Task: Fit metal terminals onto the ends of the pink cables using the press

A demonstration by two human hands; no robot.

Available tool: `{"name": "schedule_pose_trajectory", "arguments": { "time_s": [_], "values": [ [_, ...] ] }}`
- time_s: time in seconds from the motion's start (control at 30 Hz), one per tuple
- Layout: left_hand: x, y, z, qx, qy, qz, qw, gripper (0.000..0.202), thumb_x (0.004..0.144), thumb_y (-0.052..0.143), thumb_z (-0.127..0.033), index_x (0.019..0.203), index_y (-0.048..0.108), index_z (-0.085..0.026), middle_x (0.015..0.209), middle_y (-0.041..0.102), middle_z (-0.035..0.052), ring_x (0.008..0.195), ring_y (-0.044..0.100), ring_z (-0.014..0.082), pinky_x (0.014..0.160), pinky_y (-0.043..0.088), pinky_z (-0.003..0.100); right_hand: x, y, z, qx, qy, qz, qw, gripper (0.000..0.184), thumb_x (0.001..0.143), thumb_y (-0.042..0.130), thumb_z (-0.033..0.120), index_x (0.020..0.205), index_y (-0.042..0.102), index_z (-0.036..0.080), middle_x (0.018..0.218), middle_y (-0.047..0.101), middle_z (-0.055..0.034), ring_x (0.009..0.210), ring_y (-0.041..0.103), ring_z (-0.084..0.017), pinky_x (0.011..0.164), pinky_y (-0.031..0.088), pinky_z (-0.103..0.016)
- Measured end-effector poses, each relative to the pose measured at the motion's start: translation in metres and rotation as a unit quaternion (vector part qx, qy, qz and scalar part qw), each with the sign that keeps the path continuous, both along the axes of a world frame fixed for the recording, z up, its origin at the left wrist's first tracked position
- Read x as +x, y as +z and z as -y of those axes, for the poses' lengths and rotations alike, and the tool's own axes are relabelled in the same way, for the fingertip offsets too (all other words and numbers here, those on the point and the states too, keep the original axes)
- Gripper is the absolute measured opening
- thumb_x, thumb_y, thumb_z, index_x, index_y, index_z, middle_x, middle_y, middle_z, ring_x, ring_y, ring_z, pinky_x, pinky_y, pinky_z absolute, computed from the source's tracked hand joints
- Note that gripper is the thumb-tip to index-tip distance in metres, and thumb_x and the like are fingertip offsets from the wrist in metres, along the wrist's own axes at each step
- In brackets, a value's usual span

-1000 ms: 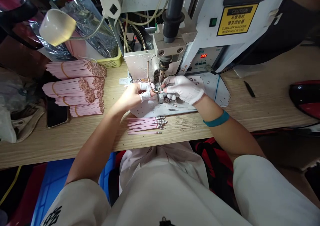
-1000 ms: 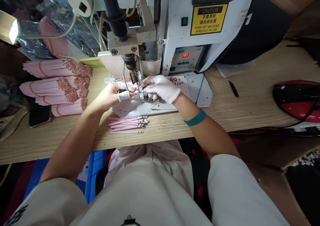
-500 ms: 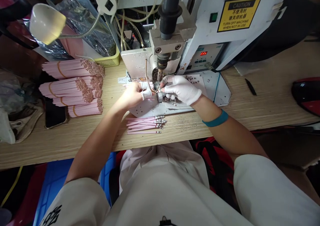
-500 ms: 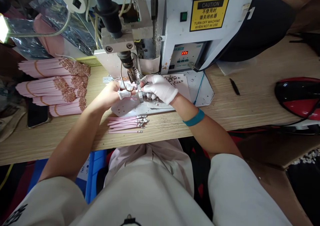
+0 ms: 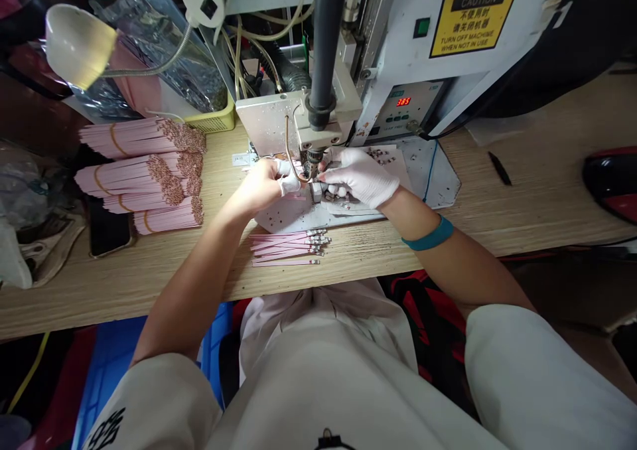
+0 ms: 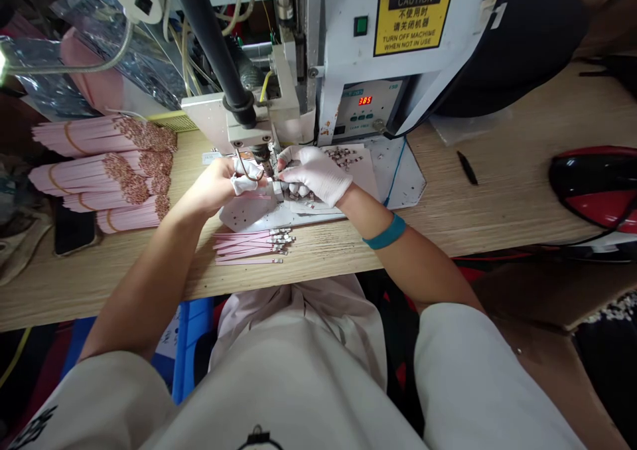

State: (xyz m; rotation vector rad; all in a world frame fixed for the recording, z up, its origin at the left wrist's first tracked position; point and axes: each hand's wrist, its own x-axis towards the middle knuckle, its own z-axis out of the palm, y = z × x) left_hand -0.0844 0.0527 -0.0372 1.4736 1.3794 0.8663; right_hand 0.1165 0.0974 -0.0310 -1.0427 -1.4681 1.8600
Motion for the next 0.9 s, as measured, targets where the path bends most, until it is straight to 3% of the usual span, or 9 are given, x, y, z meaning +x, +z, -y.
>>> {"name": "schedule_pose_trajectory", "arguments": {
  "time_s": [0.3, 0.43, 0.57, 0.67, 0.73, 0.8, 0.9],
  "values": [
    [0.001, 0.003, 0.0, -0.001, -0.012, -0.01, 1.0, 0.013, 0.065, 0.068, -0.025, 0.065, 0.066, -0.013, 0.067, 0.062, -0.0002, 0.063, 0.054, 0.0111, 0.06, 0.045, 0.022, -0.002, -0.001, 0.0, 0.017, 0.003, 0.017, 1.0, 0.02, 0.077, 0.065, 0.003, 0.077, 0.053, 0.019, 0.059, 0.053, 0.0027, 0.043, 0.046, -0.008, 0.031, 0.028, -0.017],
    [-0.004, 0.007, 0.003, -0.011, -0.021, -0.005, 1.0, 0.015, 0.066, 0.069, -0.027, 0.069, 0.07, -0.012, 0.071, 0.066, 0.0021, 0.066, 0.058, 0.0129, 0.063, 0.048, 0.024, 0.014, 0.005, -0.007, 0.048, 0.022, 0.025, 0.998, 0.016, 0.08, 0.065, 0.005, 0.082, 0.056, 0.018, 0.062, 0.055, 0.0016, 0.047, 0.051, -0.009, 0.033, 0.035, -0.018],
    [-0.01, 0.021, 0.014, -0.031, -0.097, -0.081, 0.991, 0.019, 0.068, 0.071, -0.03, 0.076, 0.075, -0.013, 0.076, 0.071, 0.0041, 0.067, 0.06, 0.014, 0.062, 0.046, 0.024, 0.041, 0.019, -0.012, 0.099, 0.117, 0.09, 0.984, 0.007, 0.082, 0.068, 0.015, 0.088, 0.065, 0.015, 0.077, 0.066, -0.0046, 0.055, 0.061, -0.012, 0.039, 0.047, -0.021],
    [-0.007, 0.03, 0.025, -0.072, -0.166, -0.191, 0.965, 0.024, 0.069, 0.068, -0.03, 0.085, 0.077, -0.015, 0.077, 0.073, 0.0034, 0.067, 0.061, 0.0152, 0.06, 0.043, 0.023, 0.045, 0.02, -0.009, 0.093, 0.21, 0.163, 0.959, 0.006, 0.085, 0.064, 0.017, 0.089, 0.068, 0.015, 0.082, 0.068, -0.0058, 0.056, 0.063, -0.012, 0.04, 0.048, -0.021],
    [-0.004, 0.032, 0.029, -0.06, -0.174, -0.256, 0.949, 0.024, 0.071, 0.064, -0.028, 0.086, 0.078, -0.016, 0.076, 0.073, 0.003, 0.067, 0.061, 0.0154, 0.06, 0.042, 0.023, 0.041, 0.017, -0.008, 0.106, 0.173, 0.2, 0.958, 0.011, 0.086, 0.061, 0.017, 0.095, 0.067, 0.015, 0.08, 0.068, -0.0065, 0.055, 0.063, -0.013, 0.038, 0.046, -0.022],
    [-0.003, 0.029, 0.029, -0.008, -0.144, -0.308, 0.94, 0.024, 0.073, 0.06, -0.026, 0.086, 0.078, -0.015, 0.072, 0.072, 0.0039, 0.064, 0.059, 0.0152, 0.059, 0.041, 0.024, 0.039, 0.014, -0.011, 0.148, 0.094, 0.241, 0.955, 0.017, 0.087, 0.061, 0.021, 0.101, 0.067, 0.014, 0.072, 0.067, -0.006, 0.052, 0.061, -0.014, 0.037, 0.043, -0.024],
    [-0.005, 0.019, 0.023, 0.089, -0.086, -0.362, 0.924, 0.026, 0.074, 0.059, -0.027, 0.086, 0.076, -0.012, 0.073, 0.069, 0.0072, 0.062, 0.056, 0.0159, 0.06, 0.041, 0.025, 0.043, 0.011, -0.018, 0.264, 0.055, 0.307, 0.913, 0.018, 0.084, 0.063, 0.026, 0.095, 0.073, 0.015, 0.069, 0.066, -0.0046, 0.059, 0.061, -0.016, 0.05, 0.046, -0.03]
  ]
}}
